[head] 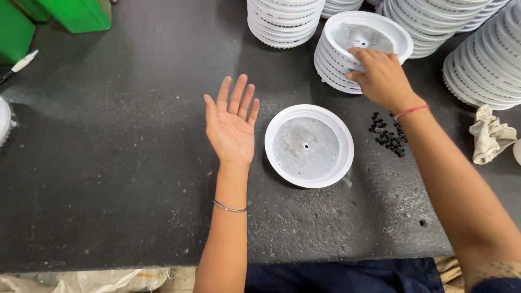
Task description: The person unwraps plastic film from round white lamp housing covers, stacks the covers, and presses small black fasteners into the holes on the underside of each housing, working through the housings one at a time on the workbench.
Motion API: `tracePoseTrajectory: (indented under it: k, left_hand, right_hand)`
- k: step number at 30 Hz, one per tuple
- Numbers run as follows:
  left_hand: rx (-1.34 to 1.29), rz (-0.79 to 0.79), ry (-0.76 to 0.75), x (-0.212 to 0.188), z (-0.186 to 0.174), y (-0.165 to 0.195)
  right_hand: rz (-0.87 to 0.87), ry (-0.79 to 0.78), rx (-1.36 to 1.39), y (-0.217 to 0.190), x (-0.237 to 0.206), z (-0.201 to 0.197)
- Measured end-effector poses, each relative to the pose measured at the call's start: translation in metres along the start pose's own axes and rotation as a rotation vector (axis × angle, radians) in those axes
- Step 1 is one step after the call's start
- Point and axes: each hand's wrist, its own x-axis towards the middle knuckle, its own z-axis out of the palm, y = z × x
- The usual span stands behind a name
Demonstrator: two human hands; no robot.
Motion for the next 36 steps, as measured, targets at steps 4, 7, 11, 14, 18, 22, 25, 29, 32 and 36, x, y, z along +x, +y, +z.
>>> tracePoseTrajectory:
  k: [4,7,11,14,18,22,25,29,32,36]
  left_hand:
    - [-0.016,-0.01,0.006,0.0,-0.001,0.0]
    - [-0.017,-0.008,0.01,0.0,-0.002,0.0]
    - [-0.017,-0.01,0.014,0.001,-0.003,0.0]
    - [-0.039,-0.018,0.021,0.002,-0.003,0.0]
    - [-0.036,-0.017,0.019,0.002,-0.004,0.0]
    - [-0.024,-0.013,0.03,0.002,-0.005,0.0]
    - [-0.028,-0.013,0.038,0.001,-0.005,0.0]
    - [-0.018,-0.01,0.034,0.002,-0.008,-0.001]
    - [0.033,-0.013,0.071,0.006,-0.018,-0.005]
    - [0.297,-0.051,0.157,0.012,-0.032,-0.019]
  right_hand:
    - [-0.03,0.124,-0.05,-0.007,-0.004,0.012]
    - [-0.005,0.159,-0.053,-0.008,-0.006,0.018]
    - [-0.007,0.218,-0.059,-0.008,-0.006,0.023]
    - [0.02,0.277,-0.057,-0.012,-0.003,0.031]
    - [0.059,0.342,-0.034,-0.018,0.0,0.042]
    - [0.023,0.341,-0.084,-0.016,-0.001,0.042]
    - [0.03,0.264,-0.045,-0.014,-0.001,0.035]
    - [-0.002,0.256,0.024,-0.023,0.001,0.019]
    - [-0.064,0.361,0.107,-0.038,-0.009,0.008]
    - [0.124,0.341,0.418,-0.062,-0.038,0.013]
